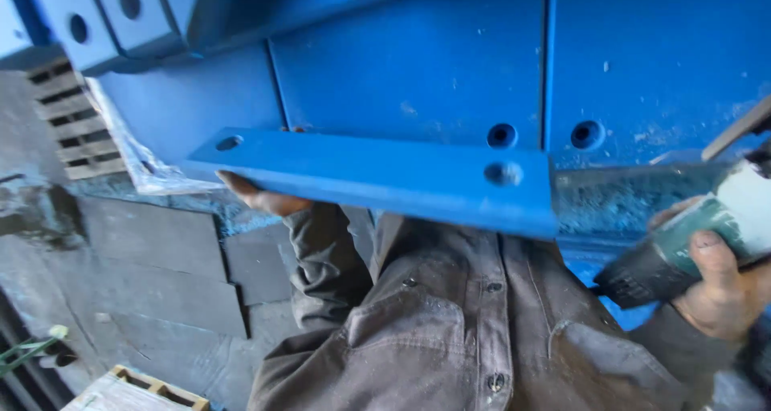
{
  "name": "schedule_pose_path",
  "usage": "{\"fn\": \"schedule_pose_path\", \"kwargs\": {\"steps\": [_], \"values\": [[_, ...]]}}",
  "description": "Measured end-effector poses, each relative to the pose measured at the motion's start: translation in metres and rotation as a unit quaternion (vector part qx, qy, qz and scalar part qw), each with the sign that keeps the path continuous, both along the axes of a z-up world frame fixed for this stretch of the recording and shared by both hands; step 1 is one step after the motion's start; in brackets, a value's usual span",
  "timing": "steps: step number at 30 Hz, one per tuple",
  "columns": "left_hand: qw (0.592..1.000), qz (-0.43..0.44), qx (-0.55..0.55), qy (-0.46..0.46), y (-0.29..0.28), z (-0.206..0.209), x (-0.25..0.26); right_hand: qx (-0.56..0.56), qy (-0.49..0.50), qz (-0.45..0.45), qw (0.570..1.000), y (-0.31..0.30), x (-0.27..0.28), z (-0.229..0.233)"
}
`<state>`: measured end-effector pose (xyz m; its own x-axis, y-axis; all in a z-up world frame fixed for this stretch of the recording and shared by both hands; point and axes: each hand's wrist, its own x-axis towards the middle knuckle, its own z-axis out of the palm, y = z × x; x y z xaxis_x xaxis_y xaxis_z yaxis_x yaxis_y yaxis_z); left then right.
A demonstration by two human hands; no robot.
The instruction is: Grinding and smoothing the edges of large blue plastic blocks using a hand-held angle grinder.
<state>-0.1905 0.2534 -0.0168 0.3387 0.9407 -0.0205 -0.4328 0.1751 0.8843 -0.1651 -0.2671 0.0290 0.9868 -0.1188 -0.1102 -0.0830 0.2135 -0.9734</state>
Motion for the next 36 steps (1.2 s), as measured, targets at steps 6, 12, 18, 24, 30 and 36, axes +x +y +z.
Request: {"fn": "schedule_pose_path", "kwargs": {"steps": [6, 12, 18, 24, 30, 36], "values": [[0.944, -0.083, -0.275, -0.159, 0.078, -0.029, -0.035, 0.044, 0.113, 0.149, 0.981, -0.099, -0.007, -0.154], [0.961, -0.062, -0.224, -0.147, 0.075, -0.021, -0.038, -0.08, 0.245, 0.184, 0.949, -0.034, 0.057, -0.055], [0.992, -0.046, -0.028, -0.118, 0.084, -0.005, -0.044, -0.085, 0.07, 0.133, 0.985, -0.042, 0.043, -0.087], [0.97, 0.113, -0.12, -0.181, 0.12, -0.016, -0.06, -0.057, 0.119, 0.149, 0.98, -0.018, 0.059, -0.05], [0.977, 0.162, -0.114, -0.081, 0.155, -0.037, -0.08, -0.146, 0.18, 0.218, 0.948, 0.029, 0.068, -0.02], [0.986, 0.114, -0.103, -0.06, 0.211, -0.063, -0.097, -0.114, 0.071, 0.264, 0.955, 0.064, 0.071, -0.03]]}}
